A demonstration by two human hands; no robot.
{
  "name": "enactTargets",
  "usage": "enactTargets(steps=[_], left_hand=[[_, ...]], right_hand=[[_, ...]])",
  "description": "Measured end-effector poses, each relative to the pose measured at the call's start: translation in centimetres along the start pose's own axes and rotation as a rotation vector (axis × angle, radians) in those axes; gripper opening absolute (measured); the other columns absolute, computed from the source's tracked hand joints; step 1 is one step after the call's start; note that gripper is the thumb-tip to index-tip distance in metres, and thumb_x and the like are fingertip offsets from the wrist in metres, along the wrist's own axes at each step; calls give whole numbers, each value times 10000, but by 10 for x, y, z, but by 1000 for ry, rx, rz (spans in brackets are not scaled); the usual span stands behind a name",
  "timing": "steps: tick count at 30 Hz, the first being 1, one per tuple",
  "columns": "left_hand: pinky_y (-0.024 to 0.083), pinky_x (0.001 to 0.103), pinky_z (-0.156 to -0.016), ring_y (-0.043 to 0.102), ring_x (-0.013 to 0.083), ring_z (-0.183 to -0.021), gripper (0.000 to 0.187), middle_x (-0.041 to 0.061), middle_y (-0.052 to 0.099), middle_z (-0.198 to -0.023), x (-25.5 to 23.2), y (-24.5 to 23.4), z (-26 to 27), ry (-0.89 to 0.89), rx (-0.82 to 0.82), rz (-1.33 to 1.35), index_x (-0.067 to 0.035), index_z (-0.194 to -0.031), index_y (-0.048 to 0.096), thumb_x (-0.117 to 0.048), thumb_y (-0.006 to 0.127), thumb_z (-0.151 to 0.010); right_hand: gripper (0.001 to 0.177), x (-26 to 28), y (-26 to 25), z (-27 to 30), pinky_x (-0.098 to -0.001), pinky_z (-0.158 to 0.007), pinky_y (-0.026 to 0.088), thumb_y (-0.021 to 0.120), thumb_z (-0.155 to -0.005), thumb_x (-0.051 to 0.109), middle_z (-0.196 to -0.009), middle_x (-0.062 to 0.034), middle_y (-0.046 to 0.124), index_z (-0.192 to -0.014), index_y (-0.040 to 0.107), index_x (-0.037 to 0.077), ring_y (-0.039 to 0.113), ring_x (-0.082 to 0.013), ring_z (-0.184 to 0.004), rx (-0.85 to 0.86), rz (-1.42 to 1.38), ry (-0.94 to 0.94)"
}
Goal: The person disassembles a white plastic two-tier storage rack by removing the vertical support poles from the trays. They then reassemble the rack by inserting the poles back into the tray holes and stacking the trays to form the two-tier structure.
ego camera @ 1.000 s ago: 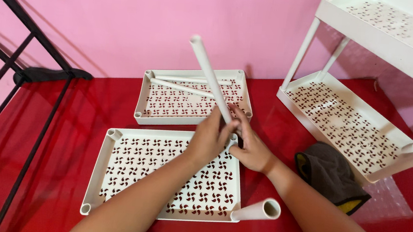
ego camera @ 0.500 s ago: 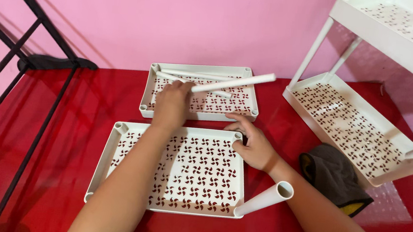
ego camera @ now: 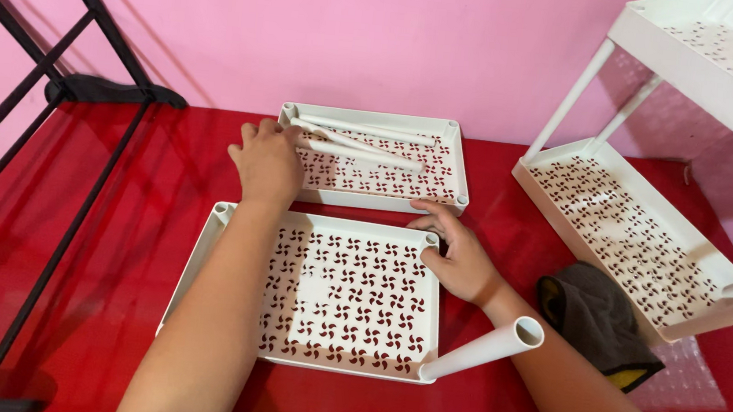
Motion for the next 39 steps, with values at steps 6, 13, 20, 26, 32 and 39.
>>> enactTargets(steps=[6,13,20,26,32,39], left_hand=[[416,570,-876,521,337,-1126,421,101,632,-1146,6,5,-1,-17,-15,-8,-149,-1246,731,-114,675,-830],[422,548,-892,516,332,-1130,214,104,621,-1174,3,-2,-3,-15,24,149,-122,-1136,735,-151,599,-973],[412,514,-911,503,318,-1126,214,103,597,-1176,7,-4,-10,-65,69,309,-140,-1156,707,-147,540,-1021],[377,549,-887,476,336,-1130,233,110,572,-1177,25,7,-11,-38,110,225,-158,-1140,706,-124,532,-989],[395,521,-908,501,337,-1121,280,116,575,-1164,35,29,-10,-69,99,289,-175,-1135,707,-50,556,-934],[344,539,-959,540,331,-1144,258,140,612,-1202,11,38,-5,87,41,248,-126,-1143,704,-49,611,-915]], right_hand=[[686,-1,0,0,-332,-1004,494,505,-839,-91,-1189,-123,676,-1501,415,68,627,-192,-1195,-2,1,10],[681,-4,0,0,-340,-1029,478,526,-838,-89,-1198,-122,659,-1493,428,72,607,-199,-1212,-7,5,45],[675,-3,0,0,-342,-1061,460,523,-843,-89,-1205,-131,659,-1494,428,62,606,-209,-1232,1,2,4],[674,-4,0,0,-346,-1052,471,520,-842,-83,-1209,-130,660,-1492,426,65,611,-210,-1233,1,5,21],[670,-3,0,0,-348,-1056,469,514,-844,-82,-1216,-135,652,-1492,431,62,605,-212,-1236,3,24,8],[650,-5,0,0,-340,-1051,476,526,-843,-69,-1227,-119,650,-1474,450,66,613,-195,-1210,4,17,32]])
Point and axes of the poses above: each hand's wrist, its own z-axis away from the middle knuckle, its own y-axis out of the palm, x = y × z, the point moved 9 cm from there along -z, towards the middle knuckle
